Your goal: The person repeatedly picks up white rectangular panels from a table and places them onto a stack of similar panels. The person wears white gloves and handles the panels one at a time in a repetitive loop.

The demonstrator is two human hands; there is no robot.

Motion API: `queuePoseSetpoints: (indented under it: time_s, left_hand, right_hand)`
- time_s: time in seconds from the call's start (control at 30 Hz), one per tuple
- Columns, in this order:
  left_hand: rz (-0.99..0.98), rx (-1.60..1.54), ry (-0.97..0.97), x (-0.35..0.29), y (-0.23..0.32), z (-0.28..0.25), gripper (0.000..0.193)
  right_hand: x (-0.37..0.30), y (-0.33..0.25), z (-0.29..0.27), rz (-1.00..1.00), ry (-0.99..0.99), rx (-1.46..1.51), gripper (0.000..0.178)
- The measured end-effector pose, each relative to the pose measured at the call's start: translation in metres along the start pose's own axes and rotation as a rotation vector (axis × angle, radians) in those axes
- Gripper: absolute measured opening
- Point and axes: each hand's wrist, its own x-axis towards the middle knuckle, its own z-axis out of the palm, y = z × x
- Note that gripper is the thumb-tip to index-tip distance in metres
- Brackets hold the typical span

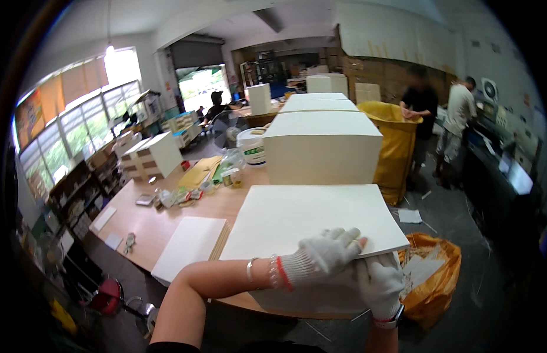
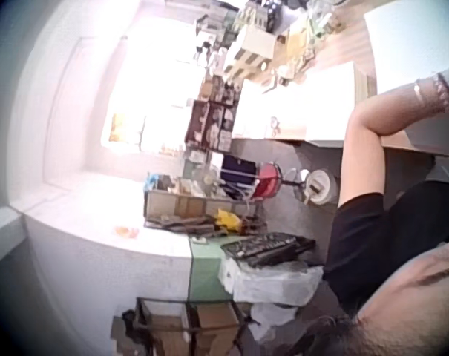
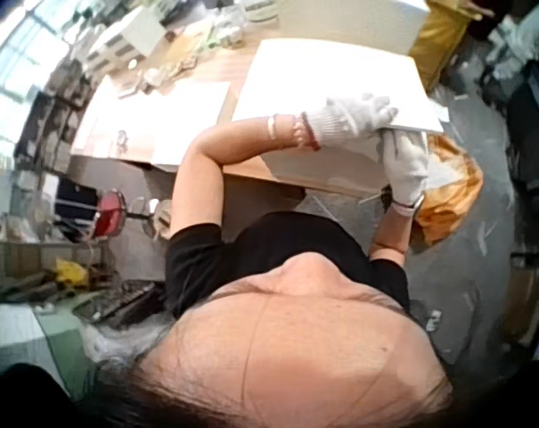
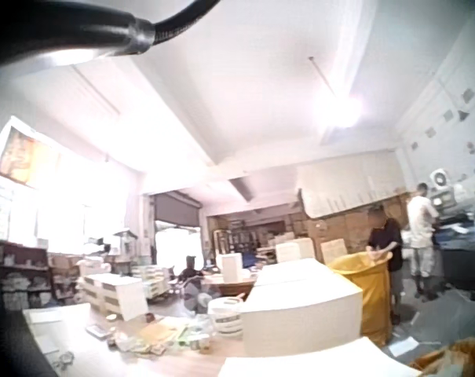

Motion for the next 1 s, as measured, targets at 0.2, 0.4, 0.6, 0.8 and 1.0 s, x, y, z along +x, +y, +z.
queuePoseSetpoints:
  time_s: [0.2,0.4,0.6,0.8,1.0]
  left_hand:
    - [-0.473,-0.207,-0.153,0.017,-0.021,-0.104,0.02]
    - [-0.425,-0.612,0.592,-0.021,-0.078,-0.202,0.027]
    - [-0.521,-0.744,1.109,-0.096,-0.133,-0.247,0.034]
    - [-0.75,-0.956,1.324,-0.153,-0.211,-0.262,0.043]
    - [-0.757,-0.964,1.445,-0.185,-0.249,-0.285,0.027]
  right_hand:
    - [0.009,0.004,0.007,-0.07,-0.022,0.138,0.015]
    - [0.009,-0.005,0.003,-0.009,-0.08,0.079,0.021]
    - [0.027,-0.109,0.07,-0.37,-0.171,0.316,0.032]
    - [0.027,-0.161,0.104,-0.434,-0.385,0.278,0.027]
    - [0.02,-0.157,0.106,-0.362,-0.395,0.303,0.024]
